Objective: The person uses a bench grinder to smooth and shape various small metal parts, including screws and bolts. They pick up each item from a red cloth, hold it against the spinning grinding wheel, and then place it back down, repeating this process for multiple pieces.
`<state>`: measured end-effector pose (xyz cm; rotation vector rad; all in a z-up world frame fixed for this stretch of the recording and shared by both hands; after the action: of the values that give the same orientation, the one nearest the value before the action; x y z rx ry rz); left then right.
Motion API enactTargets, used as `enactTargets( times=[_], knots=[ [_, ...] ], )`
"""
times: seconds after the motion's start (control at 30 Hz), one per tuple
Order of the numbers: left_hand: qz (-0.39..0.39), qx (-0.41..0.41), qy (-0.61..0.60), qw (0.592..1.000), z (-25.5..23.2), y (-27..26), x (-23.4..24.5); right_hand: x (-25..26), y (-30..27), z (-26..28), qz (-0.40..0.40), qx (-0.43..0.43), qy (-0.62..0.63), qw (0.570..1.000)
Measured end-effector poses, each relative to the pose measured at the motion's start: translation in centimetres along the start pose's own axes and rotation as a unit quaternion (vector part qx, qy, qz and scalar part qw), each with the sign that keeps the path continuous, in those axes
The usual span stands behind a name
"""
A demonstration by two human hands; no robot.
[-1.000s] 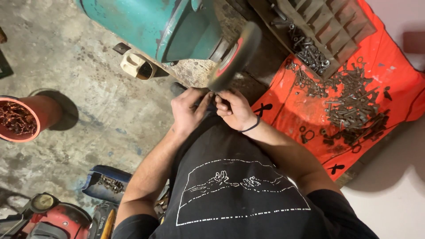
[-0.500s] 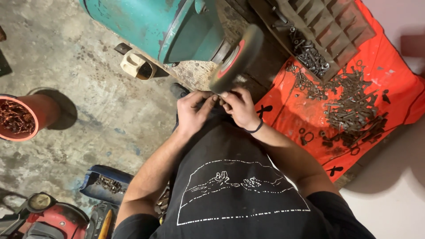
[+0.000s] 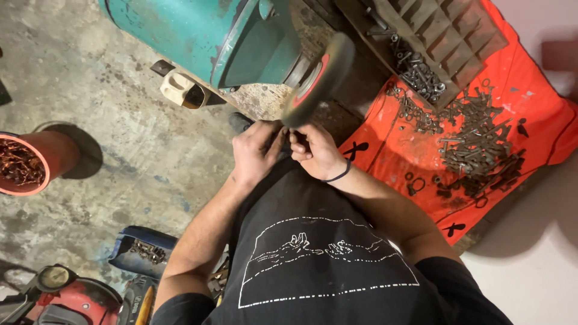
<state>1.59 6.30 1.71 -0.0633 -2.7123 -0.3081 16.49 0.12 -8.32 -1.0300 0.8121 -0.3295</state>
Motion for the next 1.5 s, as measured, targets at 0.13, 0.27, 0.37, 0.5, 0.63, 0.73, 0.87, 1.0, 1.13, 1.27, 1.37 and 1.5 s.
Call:
enactTargets(
  times=[0.13, 0.27, 0.37, 0.5, 0.63, 0.73, 0.87, 1.0, 1.13, 1.27, 1.37, 1.5],
  knots=[
    [0.000, 0.014, 0.003, 1.000, 0.7, -0.2, -0.7, 0.4, -0.1, 0.0, 0.002, -0.006, 0.015, 1.000],
    [-0.008, 0.077, -0.051, 0.996, 1.5, -0.8, -1.5, -0.1, -1.1, 0.7, 0.008, 0.017, 0.019, 1.000],
    [-0.014, 0.110, -0.085, 0.990, 1.8, -1.1, -1.7, 0.0, -1.3, 1.3, 0.016, 0.073, -0.021, 0.997],
    [0.014, 0.110, -0.108, 0.988, 1.6, -1.1, -1.3, 2.8, -0.3, 1.9, 0.018, 0.239, -0.211, 0.948],
    [0.050, 0.074, -0.113, 0.990, 1.5, -1.0, -0.4, -1.5, -4.3, 4.6, 0.005, 0.419, -0.409, 0.811],
    [0.077, 0.053, -0.089, 0.992, 1.6, -0.7, 0.2, -4.6, -6.9, 5.8, 0.020, 0.542, -0.494, 0.680],
    [0.121, -0.006, -0.017, 0.993, 1.6, -0.1, 0.7, -3.1, -5.0, 5.1, 0.059, 0.518, -0.487, 0.701],
    [0.123, -0.068, -0.007, 0.990, 0.2, 0.3, 0.9, 0.5, -0.6, 2.8, 0.104, 0.262, -0.341, 0.897],
    [0.090, -0.060, -0.005, 0.994, 0.2, -0.1, 0.3, 1.3, 0.7, 1.2, 0.119, 0.118, -0.178, 0.970],
    [0.037, -0.036, -0.007, 0.999, -0.3, 0.0, 0.4, 0.2, 0.5, 0.9, 0.128, 0.072, -0.082, 0.986],
    [0.023, -0.030, -0.003, 0.999, -0.4, 0.4, 0.5, 0.5, 1.0, 0.6, 0.113, 0.050, -0.059, 0.991],
    [0.028, -0.020, 0.011, 0.999, -0.1, 0.6, 0.0, 2.5, 2.3, 0.0, 0.094, 0.016, -0.030, 0.995]
  ],
)
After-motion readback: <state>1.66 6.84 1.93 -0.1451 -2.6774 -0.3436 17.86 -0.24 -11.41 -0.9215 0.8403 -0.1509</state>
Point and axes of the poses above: each hand's wrist, its own y-axis towards the middle knuckle, its own x-axis out of the back of the hand, z = x × y, the point moved 6 cm from there along y, towards the middle knuckle, and after that the axes turned 12 degrees about -z, right-handed, at the moved point
